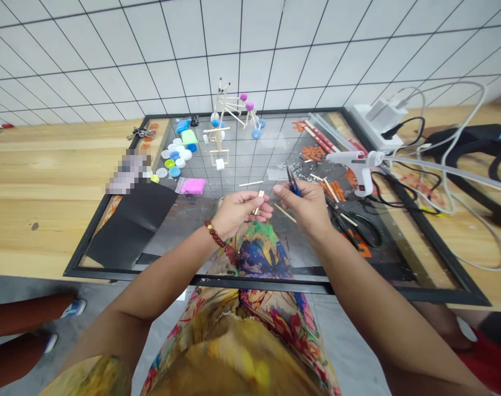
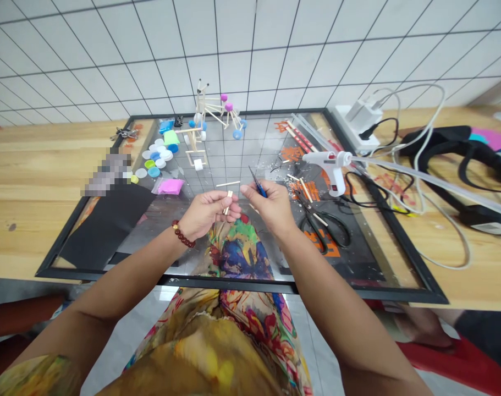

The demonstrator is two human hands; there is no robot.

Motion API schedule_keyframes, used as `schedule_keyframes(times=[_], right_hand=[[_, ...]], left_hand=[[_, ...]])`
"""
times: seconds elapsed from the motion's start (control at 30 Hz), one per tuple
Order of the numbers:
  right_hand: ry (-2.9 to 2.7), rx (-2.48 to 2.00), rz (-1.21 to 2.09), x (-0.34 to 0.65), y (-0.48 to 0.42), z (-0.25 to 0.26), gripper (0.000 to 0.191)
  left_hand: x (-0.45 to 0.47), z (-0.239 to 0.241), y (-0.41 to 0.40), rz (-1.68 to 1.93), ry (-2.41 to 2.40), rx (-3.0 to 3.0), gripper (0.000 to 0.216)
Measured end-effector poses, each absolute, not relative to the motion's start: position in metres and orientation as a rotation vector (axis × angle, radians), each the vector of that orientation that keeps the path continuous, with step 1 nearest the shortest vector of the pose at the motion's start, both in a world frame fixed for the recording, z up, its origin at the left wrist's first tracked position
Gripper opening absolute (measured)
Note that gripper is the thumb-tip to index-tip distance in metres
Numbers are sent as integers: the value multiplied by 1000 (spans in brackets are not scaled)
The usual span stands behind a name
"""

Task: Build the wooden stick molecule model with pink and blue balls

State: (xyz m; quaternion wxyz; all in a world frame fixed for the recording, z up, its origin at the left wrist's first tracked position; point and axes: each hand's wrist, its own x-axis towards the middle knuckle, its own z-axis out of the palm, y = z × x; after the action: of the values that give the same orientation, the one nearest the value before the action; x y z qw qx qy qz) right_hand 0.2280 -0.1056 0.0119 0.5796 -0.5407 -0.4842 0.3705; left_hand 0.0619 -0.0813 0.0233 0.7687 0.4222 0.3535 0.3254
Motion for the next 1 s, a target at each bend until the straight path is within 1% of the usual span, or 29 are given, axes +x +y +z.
schedule_keyframes(times=[0.13, 0.23, 0.3, 0.4, 0.47, 0.6, 0.67, 0.73, 0.83, 0.93, 1.0], right_hand=[[-1239, -1201, 968, 231, -107, 14, 43], [-1140, -1100, 1141, 231, -108, 24, 47], [-1055, -1018, 1326, 232, -109, 33, 56], [-1020, -950, 1562, 234, -112, 44, 74], [-1014, -906, 1666, 234, -114, 47, 81], [-1025, -801, 1821, 233, -116, 44, 81], [-1054, -769, 1908, 234, -116, 41, 82], [-1068, -764, 1952, 237, -115, 41, 81], [-1025, -787, 1896, 245, -114, 45, 78], [-971, -786, 1824, 252, -114, 50, 75], [-958, -765, 1823, 253, -114, 50, 75]], left_hand=[[63, 25, -81, 784, 755, 926, 25], [63, 25, -80, 856, 774, 932, 13], [62, 25, -78, 928, 758, 921, 8], [61, 26, -75, 1012, 709, 894, 10], [60, 27, -74, 1020, 727, 920, 11], [59, 29, -76, 900, 741, 1052, 34], [59, 27, -78, 765, 693, 1125, 34], [59, 25, -79, 718, 700, 1187, 33], [59, 23, -76, 881, 825, 1173, 36], [56, 25, -68, 1073, 912, 1038, 38], [55, 27, -65, 1123, 921, 983, 39]])
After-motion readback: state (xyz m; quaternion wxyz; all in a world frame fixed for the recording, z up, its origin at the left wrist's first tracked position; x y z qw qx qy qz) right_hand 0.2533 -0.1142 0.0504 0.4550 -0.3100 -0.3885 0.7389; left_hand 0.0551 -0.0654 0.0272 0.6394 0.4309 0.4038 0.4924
